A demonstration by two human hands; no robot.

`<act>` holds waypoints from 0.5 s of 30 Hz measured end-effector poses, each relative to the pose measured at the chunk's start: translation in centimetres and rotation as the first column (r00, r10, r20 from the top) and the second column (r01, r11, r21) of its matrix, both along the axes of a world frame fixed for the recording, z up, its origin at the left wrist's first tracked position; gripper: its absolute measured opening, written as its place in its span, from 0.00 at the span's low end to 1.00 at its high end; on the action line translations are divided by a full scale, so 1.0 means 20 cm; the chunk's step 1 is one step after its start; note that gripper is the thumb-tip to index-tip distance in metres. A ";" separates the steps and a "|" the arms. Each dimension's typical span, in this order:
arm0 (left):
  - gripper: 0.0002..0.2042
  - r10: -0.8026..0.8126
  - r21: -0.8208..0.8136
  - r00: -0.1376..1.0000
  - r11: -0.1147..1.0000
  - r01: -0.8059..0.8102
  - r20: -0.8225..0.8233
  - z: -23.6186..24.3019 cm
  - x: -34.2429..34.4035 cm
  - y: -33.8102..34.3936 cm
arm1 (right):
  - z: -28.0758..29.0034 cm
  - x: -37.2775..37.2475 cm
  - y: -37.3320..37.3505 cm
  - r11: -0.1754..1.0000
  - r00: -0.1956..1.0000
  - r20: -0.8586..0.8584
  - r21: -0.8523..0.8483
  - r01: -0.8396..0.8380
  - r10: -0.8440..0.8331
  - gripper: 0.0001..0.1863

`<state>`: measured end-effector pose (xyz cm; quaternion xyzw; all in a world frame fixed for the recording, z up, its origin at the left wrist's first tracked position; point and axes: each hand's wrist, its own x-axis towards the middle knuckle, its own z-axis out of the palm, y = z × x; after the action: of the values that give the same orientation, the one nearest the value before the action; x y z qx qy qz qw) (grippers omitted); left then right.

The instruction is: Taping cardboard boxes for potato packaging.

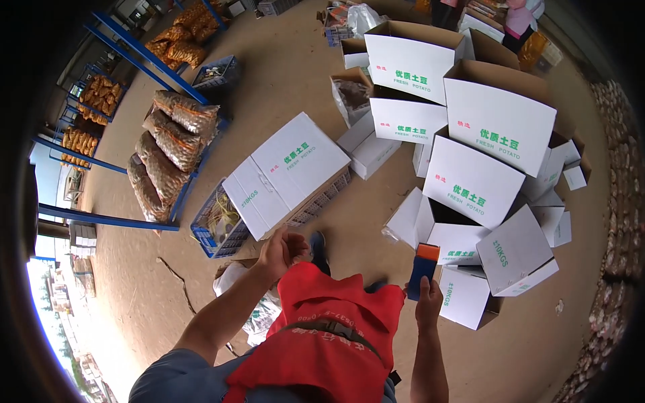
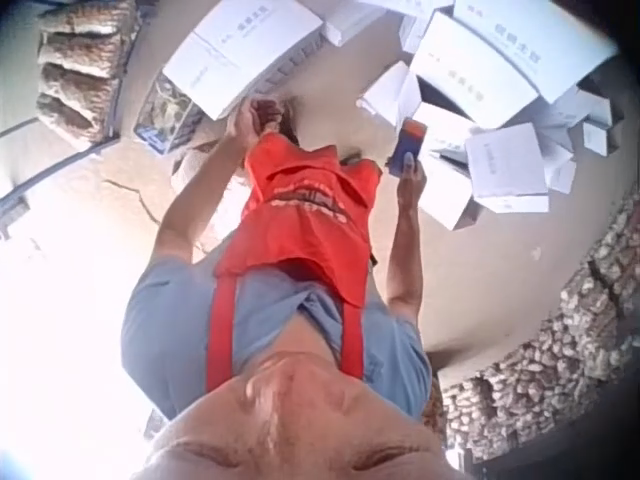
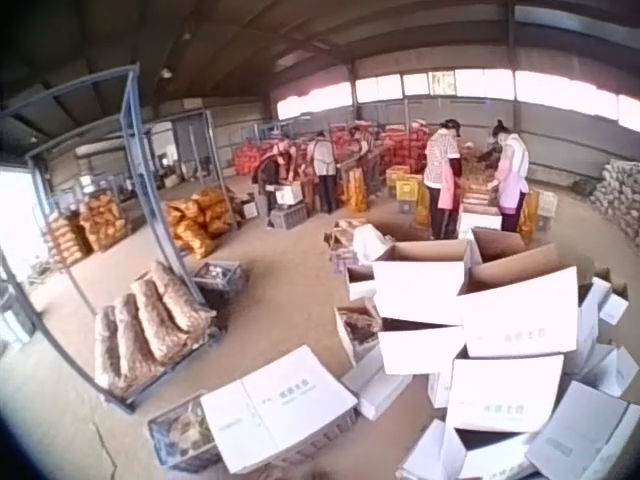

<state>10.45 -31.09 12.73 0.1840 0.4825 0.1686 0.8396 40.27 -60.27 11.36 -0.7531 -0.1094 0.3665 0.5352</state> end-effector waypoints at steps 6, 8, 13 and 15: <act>0.25 -0.106 -0.003 0.943 0.994 0.111 -0.316 -0.68 -0.29 0.38 | -0.08 -0.26 0.57 0.988 0.990 -0.082 -0.089 -0.123 0.116 0.21; 0.23 -0.316 0.152 0.700 0.841 0.519 -0.641 -0.95 -0.35 0.56 | -0.15 -0.39 0.65 0.967 0.978 -0.073 -0.151 -0.204 0.195 0.21; 0.35 -0.055 0.275 0.307 0.317 0.908 -0.950 -1.45 -0.29 1.10 | -0.21 -0.61 0.76 0.867 0.945 -0.098 -0.376 -0.327 0.313 0.21; 0.41 -0.098 0.286 0.308 0.192 0.939 -0.946 -1.65 -0.26 1.29 | -0.26 -0.64 0.70 0.707 0.840 0.122 -0.610 -0.358 0.530 0.21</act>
<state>5.26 -5.25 -20.36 0.7975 0.5124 -0.0720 0.3104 27.44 -46.18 6.22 -0.8720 -0.2524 0.3874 0.1609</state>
